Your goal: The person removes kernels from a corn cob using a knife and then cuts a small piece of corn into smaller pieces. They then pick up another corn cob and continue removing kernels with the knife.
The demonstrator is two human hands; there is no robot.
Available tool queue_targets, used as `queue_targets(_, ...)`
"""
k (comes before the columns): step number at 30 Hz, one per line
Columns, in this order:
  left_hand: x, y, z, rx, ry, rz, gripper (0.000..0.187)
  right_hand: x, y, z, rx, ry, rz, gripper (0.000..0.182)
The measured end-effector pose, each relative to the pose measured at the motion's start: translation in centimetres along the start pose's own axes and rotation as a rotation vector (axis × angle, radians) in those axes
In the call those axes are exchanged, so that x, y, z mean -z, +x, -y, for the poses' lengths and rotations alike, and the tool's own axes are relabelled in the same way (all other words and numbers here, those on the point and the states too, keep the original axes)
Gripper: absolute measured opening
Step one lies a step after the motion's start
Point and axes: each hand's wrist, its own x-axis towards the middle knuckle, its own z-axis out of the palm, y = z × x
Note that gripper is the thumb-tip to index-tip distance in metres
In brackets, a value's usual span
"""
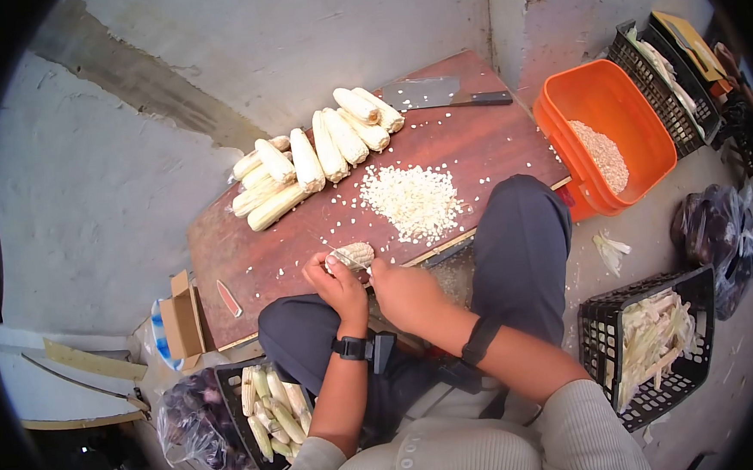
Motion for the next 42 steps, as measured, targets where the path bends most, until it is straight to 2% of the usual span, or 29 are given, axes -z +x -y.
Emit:
queue_targets(7, 0.3, -0.1, -1.0, -0.069, 0.027, 0.053, 0.024, -1.3, -0.6, -0.8, -0.01, -0.145, 0.039, 0.011)
queue_targets(17, -0.6, 0.3, -0.7, -0.175, 0.124, 0.055, 0.024, -1.9, 2.0, -1.3, 0.051, -0.143, -0.009, 0.01)
queue_targets(25, -1.2, 1.6, -0.7, -0.073, 0.137, 0.09, 0.027, -2.6, 4.6, -1.1, 0.052, -0.187, -0.074, 0.013)
queue_targets(29, -0.4, 1.9, 0.3, -0.109, 0.125, 0.058, 0.03, -2.5, 5.4, -0.2, 0.012, -0.096, 0.019, 0.016)
queue_targets(34, 0.0, 1.6, 1.1, -0.034, 0.097, 0.009, 0.03, -3.2, 5.4, 0.0, -0.05, 0.116, 0.101, 0.023)
queue_targets(37, 0.3, 1.5, 1.5, -0.024, 0.083, 0.025, 0.031, -4.3, 5.5, -0.9, -0.022, 0.322, 0.043, 0.025)
queue_targets(40, 0.4, 1.4, 1.5, -0.045, 0.093, 0.002, 0.029, -4.2, 4.9, -1.0, -0.019, 0.373, 0.02, 0.024)
queue_targets(42, 0.4, 1.5, 1.5, -0.048, 0.093, -0.014, 0.028, -3.8, 4.4, -0.8, -0.087, 0.35, -0.102, 0.022)
